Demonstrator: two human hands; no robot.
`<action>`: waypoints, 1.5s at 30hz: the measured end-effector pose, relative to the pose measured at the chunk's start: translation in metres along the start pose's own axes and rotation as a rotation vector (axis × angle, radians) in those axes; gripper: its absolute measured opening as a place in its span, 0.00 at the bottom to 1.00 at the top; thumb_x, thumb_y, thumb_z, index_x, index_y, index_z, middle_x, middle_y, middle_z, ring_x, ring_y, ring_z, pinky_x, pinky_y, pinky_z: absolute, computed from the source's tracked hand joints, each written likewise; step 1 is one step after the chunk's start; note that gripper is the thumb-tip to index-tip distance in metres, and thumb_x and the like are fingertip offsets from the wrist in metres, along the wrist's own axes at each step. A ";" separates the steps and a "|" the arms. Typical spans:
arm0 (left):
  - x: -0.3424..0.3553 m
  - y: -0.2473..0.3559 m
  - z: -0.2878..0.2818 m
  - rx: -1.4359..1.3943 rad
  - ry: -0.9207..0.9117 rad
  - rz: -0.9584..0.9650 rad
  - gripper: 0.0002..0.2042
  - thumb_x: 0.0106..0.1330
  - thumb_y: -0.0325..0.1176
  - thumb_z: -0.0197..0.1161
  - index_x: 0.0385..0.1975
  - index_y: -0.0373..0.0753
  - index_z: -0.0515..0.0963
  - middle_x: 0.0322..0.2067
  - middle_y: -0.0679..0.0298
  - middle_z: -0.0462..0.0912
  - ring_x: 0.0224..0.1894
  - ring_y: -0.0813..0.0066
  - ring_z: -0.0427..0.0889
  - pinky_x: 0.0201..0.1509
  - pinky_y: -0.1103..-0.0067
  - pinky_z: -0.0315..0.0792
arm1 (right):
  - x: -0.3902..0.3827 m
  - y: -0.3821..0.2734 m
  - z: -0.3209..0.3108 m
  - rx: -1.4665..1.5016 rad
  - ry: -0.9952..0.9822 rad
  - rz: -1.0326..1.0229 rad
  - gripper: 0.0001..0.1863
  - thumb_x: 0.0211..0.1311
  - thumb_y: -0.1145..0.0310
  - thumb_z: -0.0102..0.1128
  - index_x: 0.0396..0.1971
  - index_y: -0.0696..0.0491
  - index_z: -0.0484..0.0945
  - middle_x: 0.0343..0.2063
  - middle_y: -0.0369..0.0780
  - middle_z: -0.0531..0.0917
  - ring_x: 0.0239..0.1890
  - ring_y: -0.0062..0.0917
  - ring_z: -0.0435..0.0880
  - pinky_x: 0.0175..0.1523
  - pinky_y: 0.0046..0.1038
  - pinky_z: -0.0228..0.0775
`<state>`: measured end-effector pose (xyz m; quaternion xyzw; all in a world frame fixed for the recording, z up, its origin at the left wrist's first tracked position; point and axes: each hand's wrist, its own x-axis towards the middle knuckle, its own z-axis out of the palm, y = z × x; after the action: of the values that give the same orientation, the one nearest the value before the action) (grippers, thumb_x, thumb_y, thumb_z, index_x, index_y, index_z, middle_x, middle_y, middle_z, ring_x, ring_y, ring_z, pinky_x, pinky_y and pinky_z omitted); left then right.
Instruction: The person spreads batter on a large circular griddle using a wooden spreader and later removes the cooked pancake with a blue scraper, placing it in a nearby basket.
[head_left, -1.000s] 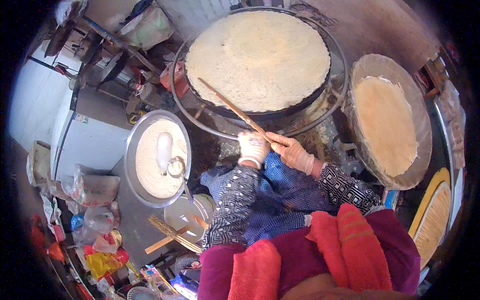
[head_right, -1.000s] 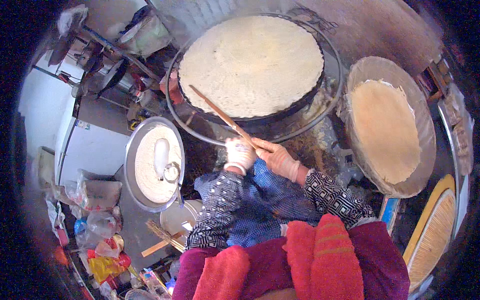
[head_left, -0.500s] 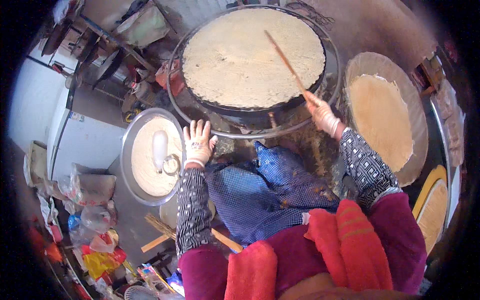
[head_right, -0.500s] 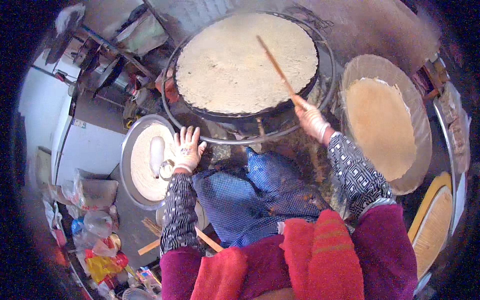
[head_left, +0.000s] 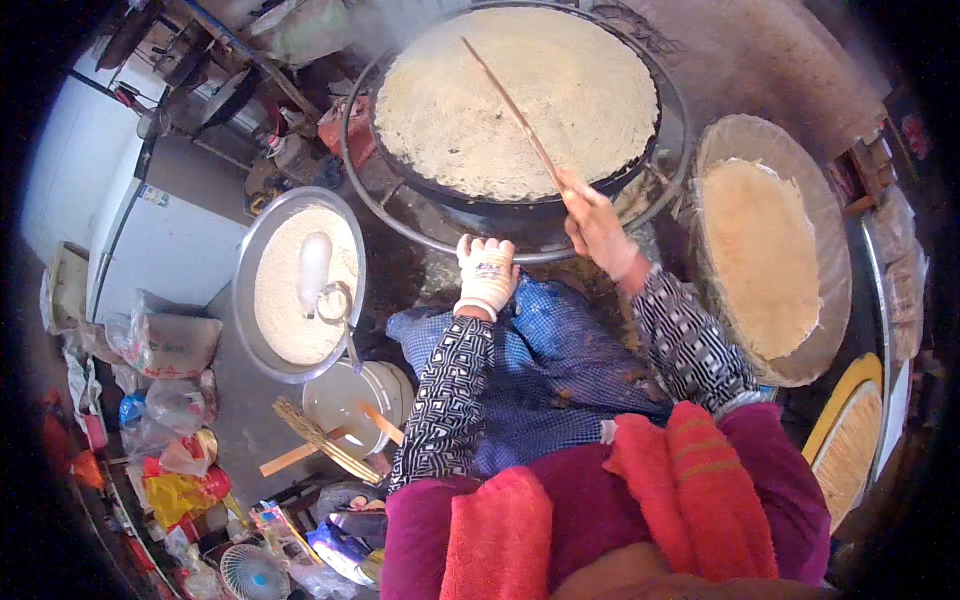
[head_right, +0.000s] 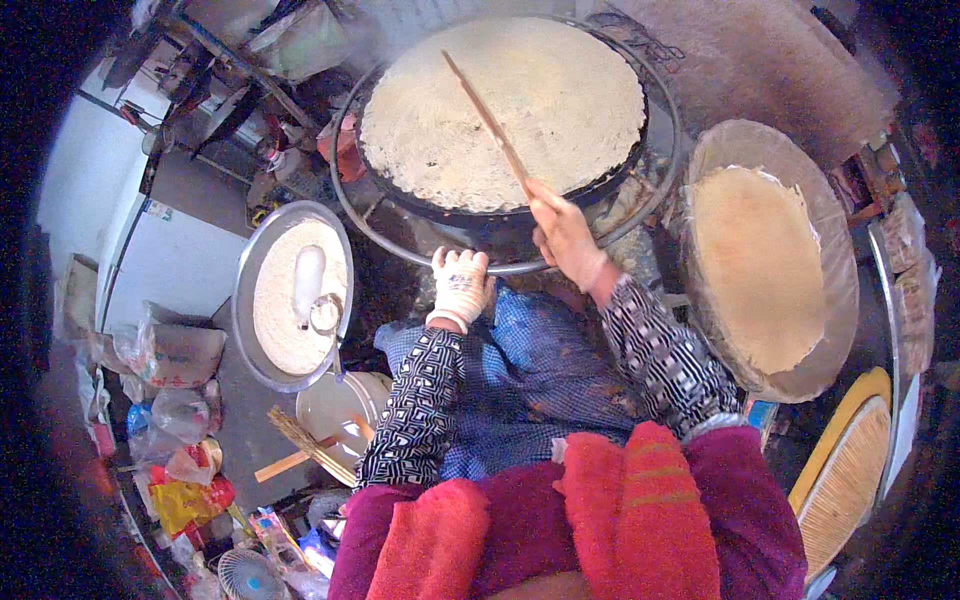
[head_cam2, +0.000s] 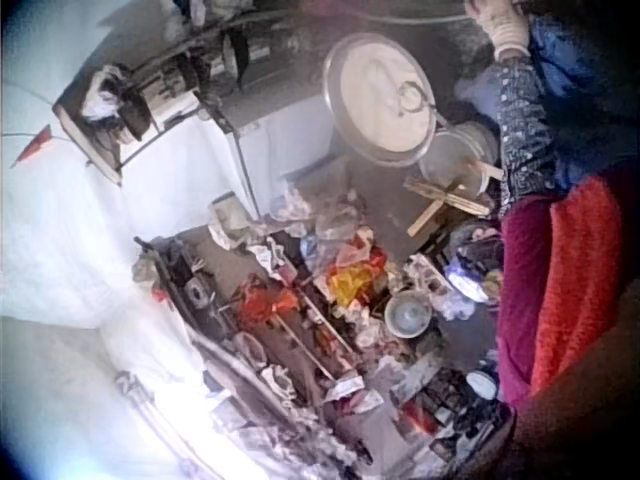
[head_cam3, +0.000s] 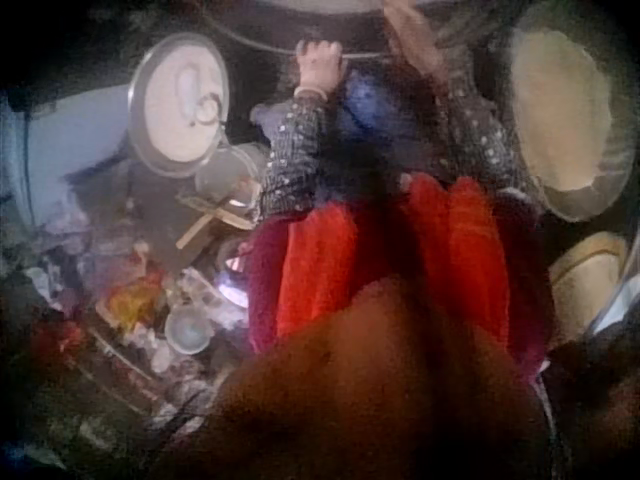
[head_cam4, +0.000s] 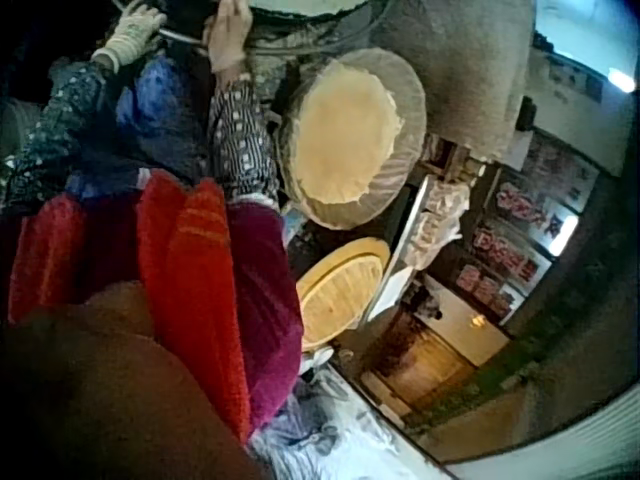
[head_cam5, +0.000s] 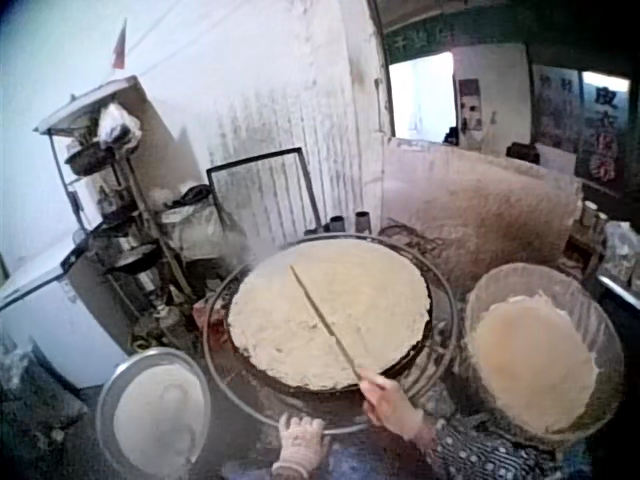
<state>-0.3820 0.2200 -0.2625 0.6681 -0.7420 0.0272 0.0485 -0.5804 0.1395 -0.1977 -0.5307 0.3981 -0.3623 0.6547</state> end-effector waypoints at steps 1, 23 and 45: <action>0.004 0.012 0.000 -0.021 0.010 0.018 0.13 0.55 0.44 0.64 0.36 0.45 0.76 0.36 0.60 0.78 0.48 0.59 0.75 0.64 0.53 0.56 | 0.023 0.008 -0.005 -0.182 0.054 -0.094 0.24 0.70 0.62 0.50 0.64 0.49 0.68 0.23 0.37 0.80 0.15 0.23 0.74 0.21 0.28 0.69; 0.014 -0.071 -0.020 0.205 -0.264 -0.106 0.17 0.50 0.50 0.67 0.37 0.48 0.84 0.40 0.59 0.84 0.53 0.52 0.76 0.70 0.54 0.48 | 0.037 0.130 -0.063 -0.584 0.150 -0.291 0.18 0.70 0.63 0.53 0.58 0.45 0.75 0.34 0.38 0.85 0.35 0.26 0.79 0.43 0.27 0.75; 0.030 0.086 0.013 -0.195 -0.147 0.013 0.27 0.52 0.49 0.66 0.49 0.39 0.73 0.47 0.53 0.76 0.56 0.52 0.70 0.67 0.55 0.51 | 0.046 0.062 -0.135 -0.760 0.390 -0.441 0.21 0.71 0.64 0.50 0.60 0.54 0.71 0.46 0.46 0.83 0.49 0.31 0.82 0.48 0.29 0.74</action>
<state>-0.4712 0.1981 -0.2697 0.6556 -0.7470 -0.0939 0.0584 -0.6799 0.0539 -0.2816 -0.7263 0.4957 -0.4140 0.2354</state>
